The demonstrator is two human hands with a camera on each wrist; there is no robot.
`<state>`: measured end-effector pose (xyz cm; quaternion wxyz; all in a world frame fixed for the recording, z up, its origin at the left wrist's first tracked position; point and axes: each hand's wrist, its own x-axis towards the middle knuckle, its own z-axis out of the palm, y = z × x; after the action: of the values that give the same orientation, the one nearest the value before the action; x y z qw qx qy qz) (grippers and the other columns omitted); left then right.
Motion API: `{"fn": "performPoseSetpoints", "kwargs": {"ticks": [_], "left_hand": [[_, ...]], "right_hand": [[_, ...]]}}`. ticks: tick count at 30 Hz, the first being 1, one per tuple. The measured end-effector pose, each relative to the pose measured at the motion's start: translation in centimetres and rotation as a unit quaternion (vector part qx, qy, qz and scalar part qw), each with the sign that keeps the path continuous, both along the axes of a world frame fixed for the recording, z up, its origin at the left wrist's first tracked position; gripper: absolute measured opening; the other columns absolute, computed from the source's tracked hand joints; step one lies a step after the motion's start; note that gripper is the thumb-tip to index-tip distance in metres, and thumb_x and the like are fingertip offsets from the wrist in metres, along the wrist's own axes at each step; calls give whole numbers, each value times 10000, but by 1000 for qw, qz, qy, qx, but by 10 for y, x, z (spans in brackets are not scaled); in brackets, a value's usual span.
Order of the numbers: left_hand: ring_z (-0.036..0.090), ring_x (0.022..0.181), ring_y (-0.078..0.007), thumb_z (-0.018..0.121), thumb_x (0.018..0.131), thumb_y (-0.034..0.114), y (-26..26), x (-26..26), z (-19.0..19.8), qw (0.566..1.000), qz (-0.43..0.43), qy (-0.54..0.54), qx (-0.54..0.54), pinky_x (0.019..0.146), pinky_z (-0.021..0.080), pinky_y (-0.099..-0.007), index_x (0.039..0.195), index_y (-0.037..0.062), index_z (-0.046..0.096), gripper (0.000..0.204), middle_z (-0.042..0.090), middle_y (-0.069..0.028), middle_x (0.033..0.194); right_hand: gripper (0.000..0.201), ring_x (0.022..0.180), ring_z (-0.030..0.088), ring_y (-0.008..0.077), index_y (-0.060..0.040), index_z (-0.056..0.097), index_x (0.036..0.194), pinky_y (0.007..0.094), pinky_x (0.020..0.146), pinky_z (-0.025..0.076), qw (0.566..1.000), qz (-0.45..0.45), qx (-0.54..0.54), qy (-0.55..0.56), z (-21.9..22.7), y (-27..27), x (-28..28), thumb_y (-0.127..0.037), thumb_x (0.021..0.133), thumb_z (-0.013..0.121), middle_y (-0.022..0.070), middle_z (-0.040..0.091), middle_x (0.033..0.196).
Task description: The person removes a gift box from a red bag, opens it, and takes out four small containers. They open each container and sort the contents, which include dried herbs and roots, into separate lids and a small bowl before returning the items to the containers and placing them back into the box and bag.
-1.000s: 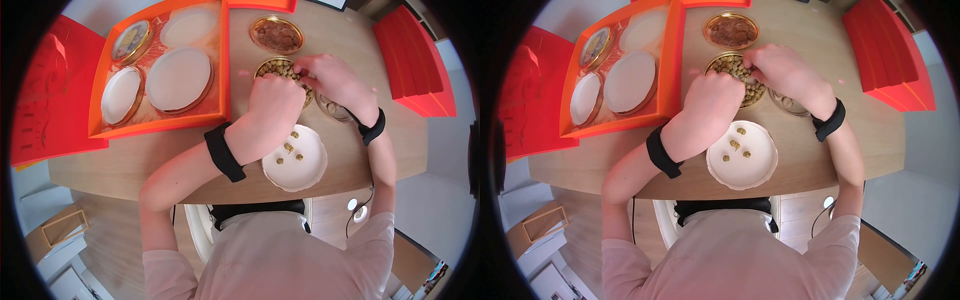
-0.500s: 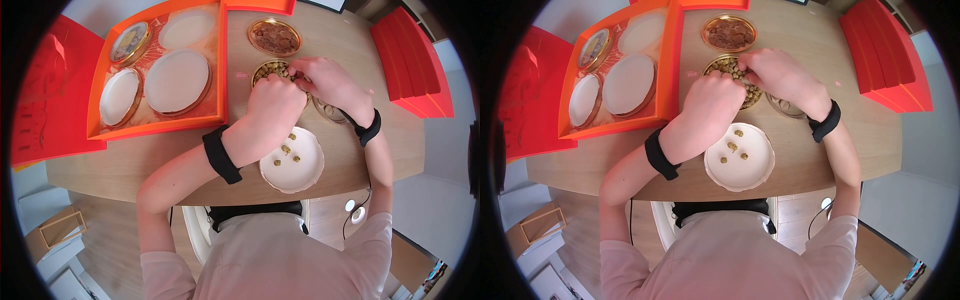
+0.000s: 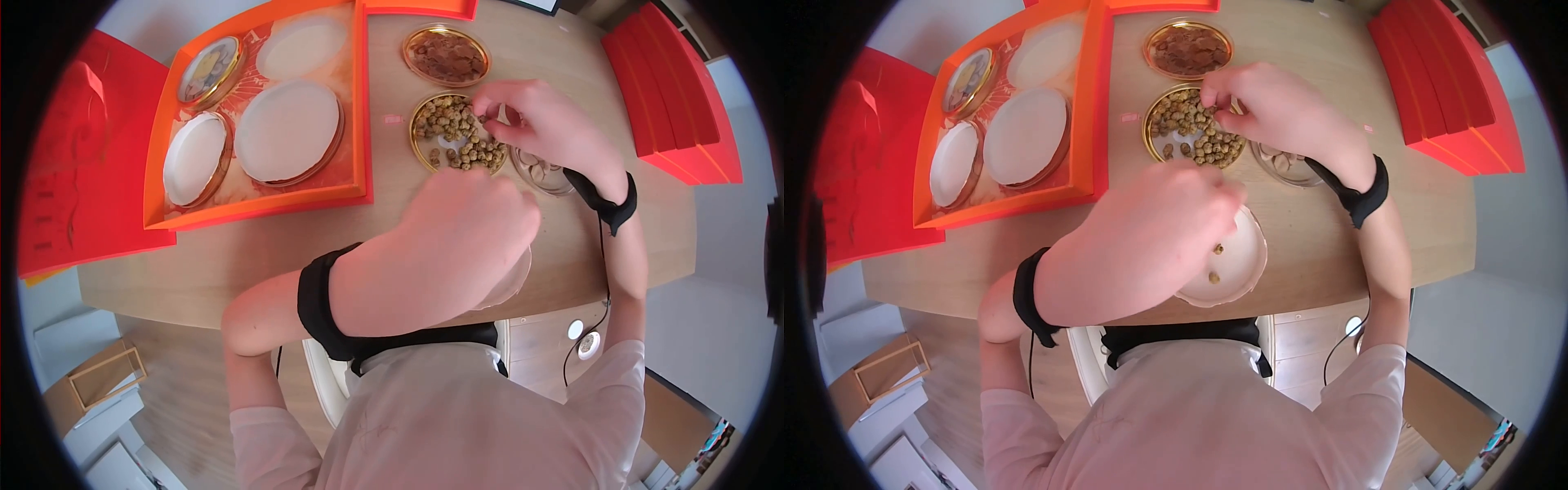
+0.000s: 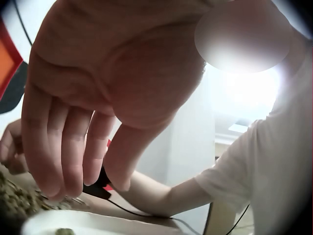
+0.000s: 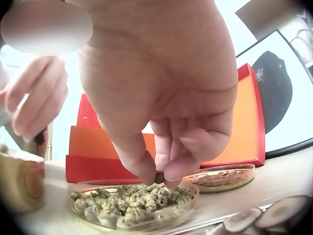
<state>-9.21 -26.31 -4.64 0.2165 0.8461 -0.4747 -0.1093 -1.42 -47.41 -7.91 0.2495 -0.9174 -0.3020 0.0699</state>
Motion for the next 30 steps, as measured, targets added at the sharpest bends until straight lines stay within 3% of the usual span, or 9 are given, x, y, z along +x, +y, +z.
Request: {"fn": "performPoseSetpoints", "kwargs": {"ticks": [2,5,12,15,24,27,30], "left_hand": [[703,734,-311,685,772,50,-2,-2,-8,989,74,-127,-11,618,571,-404,858,-3,656,104,668,-160,746],[713,687,-298,685,766,46,4,1,-7,985,104,-115,71,602,572,-397,817,11,670,63,671,-143,696],[707,665,-326,693,744,34,13,5,-6,993,69,-71,65,570,545,-406,689,34,658,65,668,-147,670],[701,662,-339,686,745,33,15,6,-12,997,62,-39,36,567,533,-417,680,31,653,73,661,-154,665],[694,666,-356,668,755,28,15,10,-20,998,53,-28,27,576,533,-440,713,13,664,44,655,-165,669],[707,698,-353,673,759,35,10,11,-21,997,66,-34,36,595,551,-439,735,11,678,35,663,-166,681],[719,726,-346,682,764,48,6,19,-21,990,82,-60,95,617,569,-434,761,8,685,41,671,-160,691]], "right_hand": [[160,735,673,254,-25,670,1002,392,674,533,998,-9,23,62,13,1,-6,-35,843,688,100,703,822],[162,714,664,211,-15,693,1000,365,658,532,994,21,44,102,29,1,-16,-41,841,688,86,698,809],[145,701,666,225,-13,702,966,353,651,526,968,160,61,184,41,8,-32,-62,830,690,97,702,802],[147,721,678,247,-15,695,956,366,657,526,965,160,-5,209,43,11,-35,-80,825,689,99,702,794],[193,749,689,261,-15,687,978,378,667,530,950,178,-34,253,45,11,-34,-135,836,738,105,714,826],[212,790,695,259,-18,690,993,379,687,535,954,179,23,239,45,8,-33,-161,853,762,113,722,875],[203,823,697,276,-20,690,1022,392,708,539,973,86,-6,216,46,4,-25,-144,875,755,127,726,923]]}}
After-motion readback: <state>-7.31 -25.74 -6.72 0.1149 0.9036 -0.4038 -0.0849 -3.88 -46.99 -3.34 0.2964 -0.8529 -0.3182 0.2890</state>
